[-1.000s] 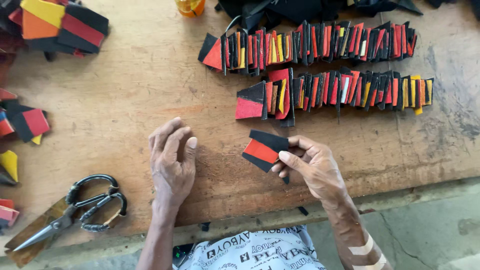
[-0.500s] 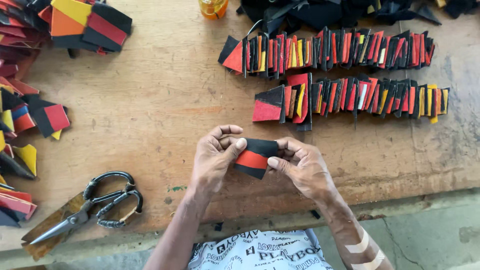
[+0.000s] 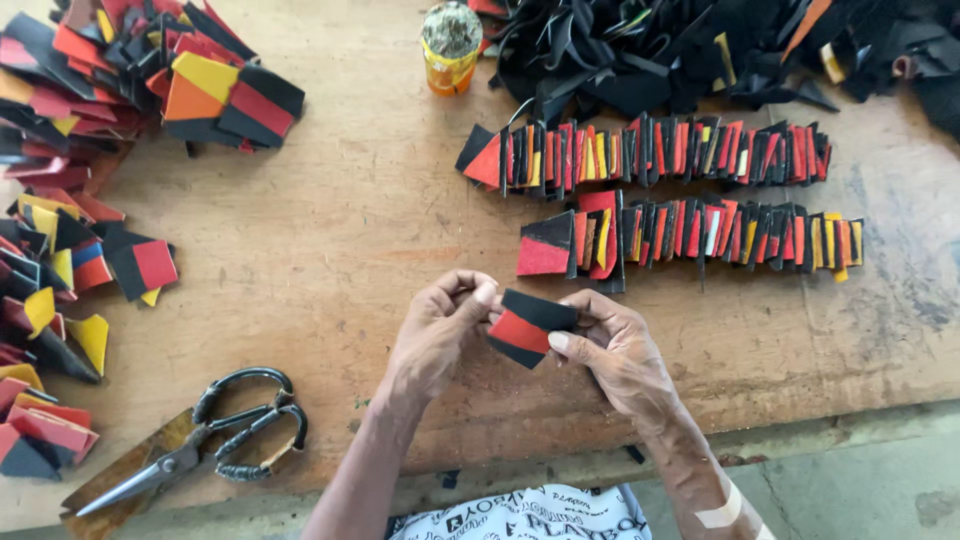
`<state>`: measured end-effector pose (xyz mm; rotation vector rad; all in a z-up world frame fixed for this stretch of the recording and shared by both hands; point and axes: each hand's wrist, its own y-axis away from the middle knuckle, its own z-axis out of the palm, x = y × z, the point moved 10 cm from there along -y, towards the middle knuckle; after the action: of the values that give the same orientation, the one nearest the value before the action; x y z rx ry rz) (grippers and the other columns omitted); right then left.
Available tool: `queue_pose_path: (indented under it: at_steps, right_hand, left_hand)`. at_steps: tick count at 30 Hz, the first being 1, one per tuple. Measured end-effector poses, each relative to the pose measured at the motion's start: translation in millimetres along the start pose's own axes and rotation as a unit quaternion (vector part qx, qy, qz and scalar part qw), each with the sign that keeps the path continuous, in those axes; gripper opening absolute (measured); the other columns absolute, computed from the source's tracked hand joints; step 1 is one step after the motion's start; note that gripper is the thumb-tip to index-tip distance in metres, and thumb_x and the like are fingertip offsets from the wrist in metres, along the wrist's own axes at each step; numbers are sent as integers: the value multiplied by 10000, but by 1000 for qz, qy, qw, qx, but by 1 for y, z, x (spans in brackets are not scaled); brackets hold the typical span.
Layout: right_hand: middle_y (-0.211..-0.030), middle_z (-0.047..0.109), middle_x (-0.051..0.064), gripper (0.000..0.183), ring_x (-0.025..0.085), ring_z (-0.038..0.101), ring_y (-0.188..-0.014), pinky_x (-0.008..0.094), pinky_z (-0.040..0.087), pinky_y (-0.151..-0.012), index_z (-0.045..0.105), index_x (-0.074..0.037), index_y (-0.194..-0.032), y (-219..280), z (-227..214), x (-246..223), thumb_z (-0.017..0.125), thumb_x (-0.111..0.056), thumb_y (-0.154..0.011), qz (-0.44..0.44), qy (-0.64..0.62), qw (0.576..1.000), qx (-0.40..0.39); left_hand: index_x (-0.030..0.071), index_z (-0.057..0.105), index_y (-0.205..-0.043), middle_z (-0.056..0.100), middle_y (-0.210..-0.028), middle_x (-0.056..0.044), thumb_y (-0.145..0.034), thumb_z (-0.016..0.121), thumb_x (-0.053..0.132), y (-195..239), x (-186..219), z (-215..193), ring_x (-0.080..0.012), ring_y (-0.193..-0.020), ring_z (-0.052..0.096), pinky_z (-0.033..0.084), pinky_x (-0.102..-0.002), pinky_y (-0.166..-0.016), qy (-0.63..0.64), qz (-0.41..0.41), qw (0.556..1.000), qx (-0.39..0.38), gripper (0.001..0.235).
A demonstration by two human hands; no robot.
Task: The person repeatedly picks small triangular fabric pieces, applies a yellow adhesive from a jar to one side, and presses them together to form layered units. The assembled pieces are placed in a growing stack on the table. Scissors and loose fabric scraps are visible nearby.
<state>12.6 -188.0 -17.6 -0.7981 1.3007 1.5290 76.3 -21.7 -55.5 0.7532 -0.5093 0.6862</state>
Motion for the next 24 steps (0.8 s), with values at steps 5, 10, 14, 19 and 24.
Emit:
queue_pose_path:
  at_steps: [5, 10, 14, 19, 24]
  right_hand:
    - [-958, 734, 26, 263, 77, 650, -801, 226, 544, -701, 678, -22, -1124, -3, -2, 5, 768, -91, -887, 9, 32, 999, 40]
    - [-1072, 697, -1, 304, 79, 646, -981, 241, 566, -867, 679, -7, -1159, -6, 32, -11, 775, -94, -885, 15, -105, 993, -54]
    - [-1069, 659, -24, 422, 70, 643, -955, 231, 602, -814, 634, -114, -1250, -2, 0, -56, 752, -138, -845, -79, 174, 980, 54]
    - [-1018, 724, -17, 197, 83, 641, -834, 236, 565, -714, 736, -95, -1124, 11, -87, -136, 738, -147, -934, -180, 376, 878, 235]
    - [-1016, 697, -23, 170, 44, 607, -891, 188, 504, -804, 723, -51, -1144, 19, -128, -170, 719, -67, -975, -227, 406, 845, 265]
  left_hand:
    - [21, 558, -1270, 733, -1006, -51, -899, 757, 126, 6, 16, 18, -78, -899, 684, 571, -221, -779, -114, 81, 990, -30, 434]
    - [38, 572, -1223, 719, -968, -55, -875, 748, 105, -5, -6, 36, -133, -849, 704, 609, -289, -741, 81, -35, 993, -78, 396]
    - [69, 660, -1151, 700, -909, -4, -902, 737, 137, -18, 31, 4, -85, -763, 651, 568, -255, -609, -136, 82, 985, 68, 270]
    - [52, 715, -1175, 689, -955, 20, -940, 725, 95, -41, 127, -24, -60, -827, 640, 596, -214, -733, -285, 260, 913, 128, 240]
    - [-100, 410, -1509, 455, -1464, -310, -968, 712, 12, -25, 195, -25, -427, -1364, 436, 397, -485, -1118, -538, 524, 602, 274, 629]
